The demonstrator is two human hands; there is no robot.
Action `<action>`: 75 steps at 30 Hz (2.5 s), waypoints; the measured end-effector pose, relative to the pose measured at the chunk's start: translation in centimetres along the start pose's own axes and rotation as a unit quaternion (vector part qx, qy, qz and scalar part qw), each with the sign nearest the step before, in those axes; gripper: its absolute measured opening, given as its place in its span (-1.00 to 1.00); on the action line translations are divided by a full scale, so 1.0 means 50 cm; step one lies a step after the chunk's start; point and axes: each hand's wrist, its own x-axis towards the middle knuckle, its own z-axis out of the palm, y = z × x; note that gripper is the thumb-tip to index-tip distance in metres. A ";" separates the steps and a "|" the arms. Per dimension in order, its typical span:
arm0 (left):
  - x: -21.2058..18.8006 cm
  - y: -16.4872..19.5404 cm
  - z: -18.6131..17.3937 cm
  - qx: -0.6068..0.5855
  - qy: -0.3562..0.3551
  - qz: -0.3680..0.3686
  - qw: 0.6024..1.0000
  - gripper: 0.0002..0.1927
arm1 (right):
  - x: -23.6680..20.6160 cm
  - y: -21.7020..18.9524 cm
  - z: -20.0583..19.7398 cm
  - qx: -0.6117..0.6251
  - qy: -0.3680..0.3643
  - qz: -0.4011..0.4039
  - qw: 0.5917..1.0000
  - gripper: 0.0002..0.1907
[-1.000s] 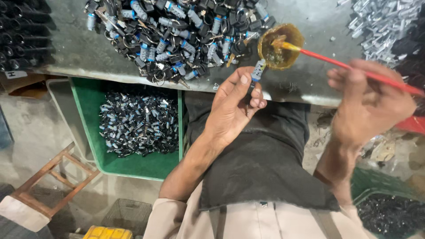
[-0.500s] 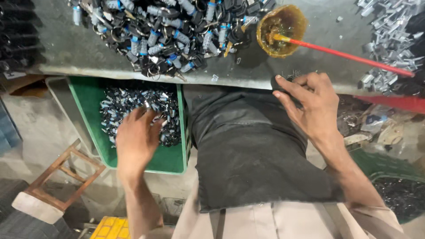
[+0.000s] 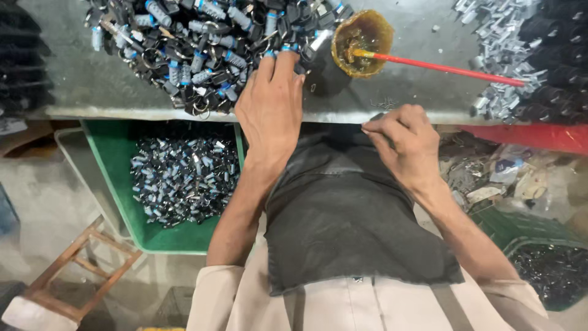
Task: The person picks small lock cylinder components from a green bin and works on them with both hands at a bench, then uses a red-handled brush to apply liquid from a yellow cup onto a component before setting it on the table with a pile of finished parts. The cycle repeats with additional components.
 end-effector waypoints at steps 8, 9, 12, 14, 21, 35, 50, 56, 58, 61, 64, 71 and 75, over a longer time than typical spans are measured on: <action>0.023 0.010 0.012 -0.016 0.049 0.033 0.998 -0.72 | -0.001 -0.013 0.015 0.100 0.032 0.030 0.994 -0.82; 0.044 0.011 0.026 -0.008 0.053 0.044 0.998 -0.72 | -0.001 -0.015 0.017 0.105 0.026 0.046 0.993 -0.82; 0.061 0.000 0.051 0.041 0.057 0.052 0.996 -0.74 | -0.012 -0.017 0.015 0.122 0.021 0.078 0.989 -0.81; 0.058 -0.002 0.065 0.062 0.030 0.056 0.996 -0.76 | -0.024 -0.015 0.008 0.137 0.034 0.075 0.987 -0.82; 0.046 -0.002 0.013 0.051 0.043 0.121 0.990 -0.73 | -0.038 -0.020 0.010 0.173 0.024 0.120 0.977 -0.85; -0.159 0.040 -0.018 -0.780 -0.143 -0.249 0.556 -0.69 | 0.022 -0.083 0.010 0.383 0.038 0.075 0.920 -0.79; -0.186 0.049 0.009 -0.791 -0.152 -0.272 0.527 -0.73 | 0.024 -0.110 0.009 0.435 0.023 0.134 0.890 -0.83; -0.184 0.052 0.003 -0.796 -0.146 -0.266 0.524 -0.73 | 0.021 -0.121 -0.009 0.390 0.017 0.139 0.910 -0.83; -0.187 0.051 0.004 -0.792 -0.142 -0.260 0.533 -0.73 | 0.019 -0.124 -0.011 0.376 0.015 0.138 0.916 -0.84; -0.192 0.047 0.008 -0.782 -0.139 -0.247 0.555 -0.72 | 0.018 -0.116 -0.006 0.397 0.013 0.128 0.909 -0.84; -0.190 0.042 0.010 -0.775 -0.152 -0.240 0.565 -0.70 | 0.019 -0.094 0.005 0.483 -0.023 0.149 0.863 -0.78; -0.160 0.032 -0.024 -0.734 -0.192 -0.226 0.611 -0.67 | 0.032 -0.047 0.017 0.663 0.047 0.201 0.719 -0.47; -0.130 0.042 -0.005 -0.747 -0.132 -0.220 0.613 -0.72 | 0.050 -0.004 -0.035 0.418 0.191 0.150 0.875 -0.69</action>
